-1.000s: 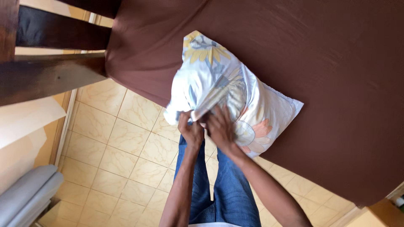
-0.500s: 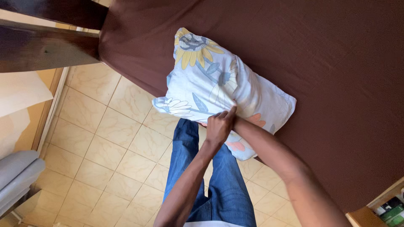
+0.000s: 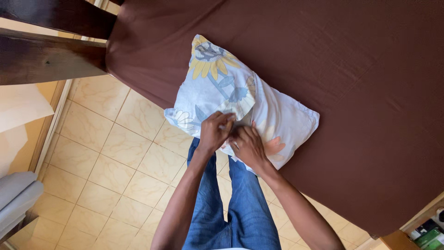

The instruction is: The person takes a pillowcase and pulls it over a pillow, adjusting the fabric until the pillow is fully enclosed.

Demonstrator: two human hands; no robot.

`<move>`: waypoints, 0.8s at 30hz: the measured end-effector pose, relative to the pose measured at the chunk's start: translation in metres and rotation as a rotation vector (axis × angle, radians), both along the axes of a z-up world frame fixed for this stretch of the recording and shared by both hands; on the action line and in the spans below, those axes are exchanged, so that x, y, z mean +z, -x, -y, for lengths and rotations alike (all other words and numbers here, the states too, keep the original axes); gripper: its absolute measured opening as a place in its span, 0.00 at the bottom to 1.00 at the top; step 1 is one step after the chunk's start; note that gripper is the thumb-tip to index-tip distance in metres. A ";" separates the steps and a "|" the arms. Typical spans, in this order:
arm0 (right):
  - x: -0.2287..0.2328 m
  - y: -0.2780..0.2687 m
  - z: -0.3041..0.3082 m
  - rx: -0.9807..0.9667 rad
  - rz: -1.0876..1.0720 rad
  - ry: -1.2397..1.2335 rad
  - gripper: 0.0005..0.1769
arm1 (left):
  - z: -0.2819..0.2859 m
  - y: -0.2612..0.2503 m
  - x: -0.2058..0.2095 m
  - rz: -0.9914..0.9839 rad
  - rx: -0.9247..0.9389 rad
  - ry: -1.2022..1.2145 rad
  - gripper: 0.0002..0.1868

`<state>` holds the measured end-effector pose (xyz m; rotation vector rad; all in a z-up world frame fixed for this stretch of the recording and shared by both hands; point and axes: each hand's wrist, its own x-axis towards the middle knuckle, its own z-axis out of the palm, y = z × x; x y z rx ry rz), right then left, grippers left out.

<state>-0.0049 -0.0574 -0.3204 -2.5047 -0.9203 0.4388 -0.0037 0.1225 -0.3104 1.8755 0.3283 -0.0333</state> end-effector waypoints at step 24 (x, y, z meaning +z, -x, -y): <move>-0.007 -0.028 0.022 0.359 0.276 0.192 0.15 | 0.038 -0.042 -0.146 -0.449 -0.460 0.282 0.03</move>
